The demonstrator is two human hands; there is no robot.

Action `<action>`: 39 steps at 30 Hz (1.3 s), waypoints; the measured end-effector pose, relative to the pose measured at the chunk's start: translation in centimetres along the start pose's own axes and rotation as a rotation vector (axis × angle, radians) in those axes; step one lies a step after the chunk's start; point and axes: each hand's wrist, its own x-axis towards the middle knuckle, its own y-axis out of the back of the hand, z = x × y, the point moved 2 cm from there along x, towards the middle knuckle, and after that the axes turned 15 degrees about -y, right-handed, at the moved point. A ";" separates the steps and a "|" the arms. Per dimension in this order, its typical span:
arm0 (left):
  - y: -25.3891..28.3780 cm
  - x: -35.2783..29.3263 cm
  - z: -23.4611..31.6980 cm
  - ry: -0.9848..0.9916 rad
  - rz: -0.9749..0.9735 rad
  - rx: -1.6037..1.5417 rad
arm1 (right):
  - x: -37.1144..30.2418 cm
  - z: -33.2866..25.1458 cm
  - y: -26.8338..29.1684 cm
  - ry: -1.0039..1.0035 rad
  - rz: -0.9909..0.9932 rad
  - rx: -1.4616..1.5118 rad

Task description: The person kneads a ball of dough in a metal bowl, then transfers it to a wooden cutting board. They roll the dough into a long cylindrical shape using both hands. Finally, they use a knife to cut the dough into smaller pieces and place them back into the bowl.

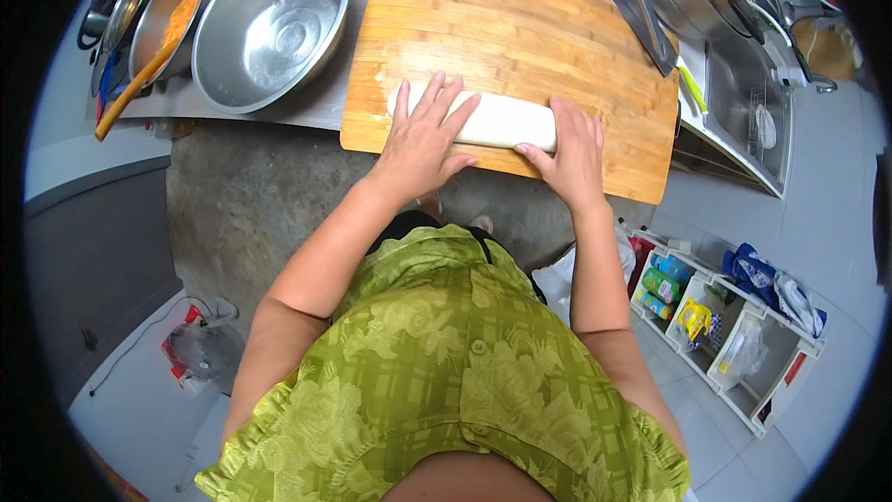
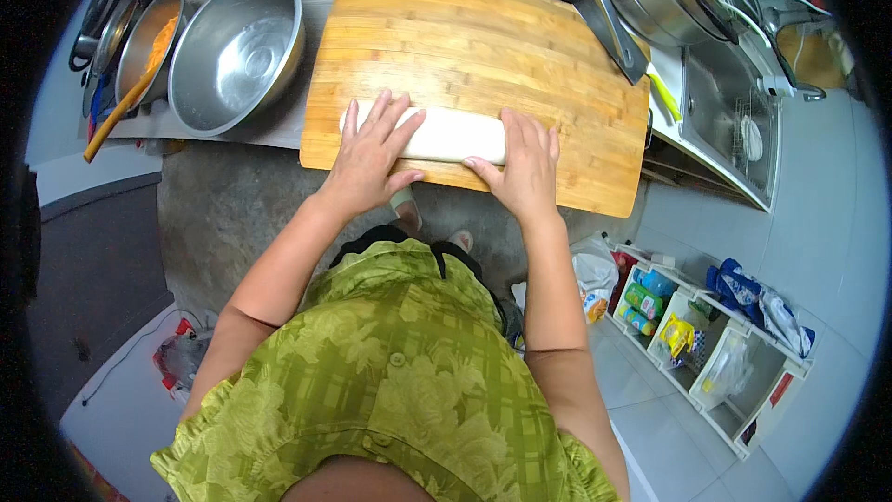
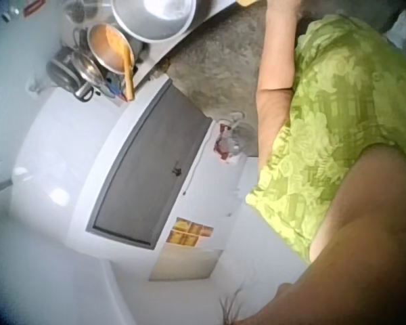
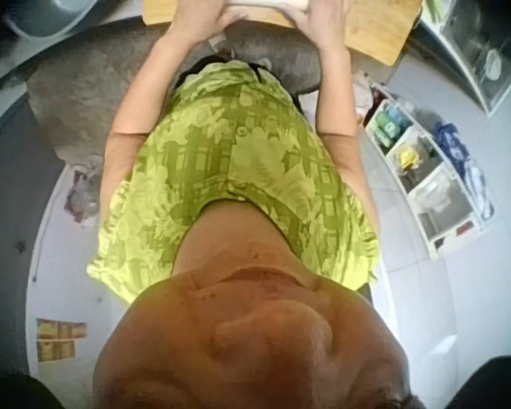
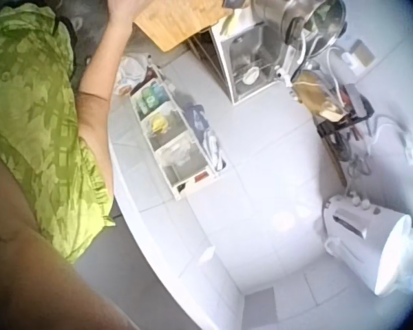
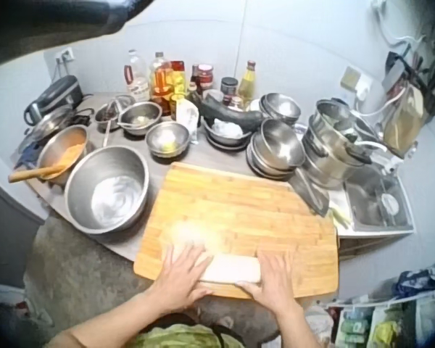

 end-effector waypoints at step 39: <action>-0.9 7.5 -7.3 -0.010 -0.137 0.259 | 6.1 -4.1 -3.0 0.009 0.084 -0.229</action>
